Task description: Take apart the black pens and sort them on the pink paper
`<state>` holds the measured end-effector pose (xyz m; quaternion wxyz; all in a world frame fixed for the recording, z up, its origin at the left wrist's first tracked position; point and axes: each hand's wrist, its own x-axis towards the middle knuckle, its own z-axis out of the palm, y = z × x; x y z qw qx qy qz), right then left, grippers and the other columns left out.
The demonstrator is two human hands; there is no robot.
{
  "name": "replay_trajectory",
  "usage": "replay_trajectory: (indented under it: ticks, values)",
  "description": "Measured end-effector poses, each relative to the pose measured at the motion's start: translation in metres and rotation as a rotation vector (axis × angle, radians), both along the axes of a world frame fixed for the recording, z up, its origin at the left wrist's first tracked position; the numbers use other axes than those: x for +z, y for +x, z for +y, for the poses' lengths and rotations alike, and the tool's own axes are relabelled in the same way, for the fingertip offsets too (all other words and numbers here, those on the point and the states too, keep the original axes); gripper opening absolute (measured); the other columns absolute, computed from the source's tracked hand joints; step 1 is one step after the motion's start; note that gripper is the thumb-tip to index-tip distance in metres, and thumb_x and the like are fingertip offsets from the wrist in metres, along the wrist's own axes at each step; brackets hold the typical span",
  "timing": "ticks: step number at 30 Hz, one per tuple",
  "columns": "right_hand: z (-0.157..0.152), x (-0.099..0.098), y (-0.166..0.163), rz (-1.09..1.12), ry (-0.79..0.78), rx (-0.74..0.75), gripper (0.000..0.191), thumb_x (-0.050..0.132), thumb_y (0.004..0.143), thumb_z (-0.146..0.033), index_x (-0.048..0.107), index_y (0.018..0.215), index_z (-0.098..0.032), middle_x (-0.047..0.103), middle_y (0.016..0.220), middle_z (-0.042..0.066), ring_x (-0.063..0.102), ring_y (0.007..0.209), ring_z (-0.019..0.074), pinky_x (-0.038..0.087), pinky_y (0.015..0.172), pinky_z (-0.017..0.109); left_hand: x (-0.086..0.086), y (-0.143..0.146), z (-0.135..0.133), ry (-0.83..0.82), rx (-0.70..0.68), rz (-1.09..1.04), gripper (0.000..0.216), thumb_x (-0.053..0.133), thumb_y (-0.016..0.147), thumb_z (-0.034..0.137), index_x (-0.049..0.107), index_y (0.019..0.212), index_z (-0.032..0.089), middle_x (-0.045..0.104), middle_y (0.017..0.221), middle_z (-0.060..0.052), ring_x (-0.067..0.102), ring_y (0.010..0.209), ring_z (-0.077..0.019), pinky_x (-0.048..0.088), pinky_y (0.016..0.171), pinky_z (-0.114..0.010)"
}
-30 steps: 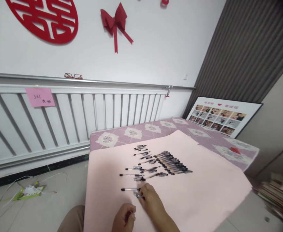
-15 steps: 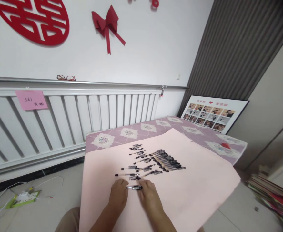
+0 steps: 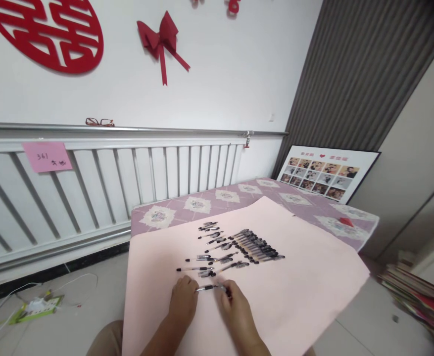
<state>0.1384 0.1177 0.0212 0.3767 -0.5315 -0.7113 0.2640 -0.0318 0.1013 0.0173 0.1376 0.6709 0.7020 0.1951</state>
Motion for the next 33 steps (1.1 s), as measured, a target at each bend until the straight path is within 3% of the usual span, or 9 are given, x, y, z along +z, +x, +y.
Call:
replay_trajectory:
  ticks: [2, 5, 9, 12, 17, 27, 33]
  values:
    - [-0.005, -0.001, 0.008, 0.294, -0.198, -0.097, 0.022, 0.045, 0.079, -0.038, 0.047, 0.094, -0.022, 0.059, 0.067, 0.000, 0.058, 0.063, 0.0175, 0.045, 0.059, 0.028, 0.002, -0.002, -0.004, 0.015, 0.000, -0.046, 0.019, 0.043, 0.079, 0.016, 0.061, 0.081, 0.021, 0.058, 0.091, -0.003, 0.049, 0.090, -0.0181, 0.035, 0.080, -0.029]
    - [-0.019, -0.001, 0.014, 0.751, -0.464, -0.099, 0.034, 0.053, 0.073, -0.040, 0.042, 0.102, -0.025, 0.059, 0.067, -0.004, 0.057, 0.058, 0.0139, 0.045, 0.056, 0.026, 0.004, -0.004, -0.014, 0.033, 0.008, -0.121, 0.019, 0.042, 0.077, 0.014, 0.060, 0.079, 0.021, 0.060, 0.087, -0.002, 0.051, 0.087, -0.0173, 0.037, 0.079, -0.028]
    - [-0.037, 0.002, 0.008, 1.043, -0.609, -0.106, 0.025, 0.066, 0.064, -0.031, 0.045, 0.076, -0.025, 0.050, 0.057, -0.010, 0.049, 0.048, 0.0060, 0.042, 0.050, 0.018, 0.008, -0.004, -0.033, 0.042, 0.001, -0.222, 0.018, 0.041, 0.076, 0.014, 0.058, 0.078, 0.021, 0.061, 0.082, -0.001, 0.054, 0.080, -0.0152, 0.039, 0.074, -0.024]
    - [-0.044, 0.009, -0.001, 1.001, -0.619, -0.126, 0.024, 0.066, 0.065, -0.036, 0.047, 0.073, -0.024, 0.038, 0.046, -0.012, 0.037, 0.039, 0.0043, 0.032, 0.040, 0.015, 0.014, -0.002, -0.051, 0.038, 0.014, -0.390, 0.017, 0.042, 0.074, 0.016, 0.058, 0.077, 0.021, 0.061, 0.075, 0.000, 0.056, 0.072, -0.0141, 0.041, 0.068, -0.023]
    - [-0.052, 0.025, -0.013, 0.809, -0.569, -0.061, 0.033, 0.066, 0.065, -0.041, 0.059, 0.088, -0.019, 0.040, 0.046, -0.010, 0.035, 0.039, 0.0059, 0.028, 0.040, 0.018, 0.021, 0.002, -0.072, 0.026, -0.008, -0.576, 0.015, 0.044, 0.074, 0.017, 0.058, 0.076, 0.020, 0.059, 0.069, 0.002, 0.055, 0.067, -0.0135, 0.040, 0.064, -0.022]
    - [-0.063, 0.052, -0.013, 0.615, -0.420, -0.023, 0.022, 0.061, 0.067, -0.041, 0.057, 0.068, -0.019, 0.040, 0.047, -0.008, 0.034, 0.045, 0.0080, 0.028, 0.046, 0.020, 0.035, 0.008, -0.084, -0.006, 0.030, -0.646, 0.011, 0.046, 0.071, 0.016, 0.056, 0.073, 0.020, 0.050, 0.062, 0.003, 0.046, 0.058, -0.0128, 0.034, 0.055, -0.022]
    - [-0.067, 0.058, -0.013, 0.512, -0.321, -0.076, 0.031, 0.060, 0.067, -0.044, 0.046, 0.053, -0.020, 0.036, 0.046, -0.008, 0.033, 0.045, 0.0086, 0.029, 0.045, 0.021, 0.041, 0.015, -0.086, 0.132, 0.057, -0.631, 0.011, 0.046, 0.065, 0.010, 0.050, 0.067, 0.020, 0.047, 0.062, 0.003, 0.045, 0.058, -0.0125, 0.035, 0.055, -0.023]
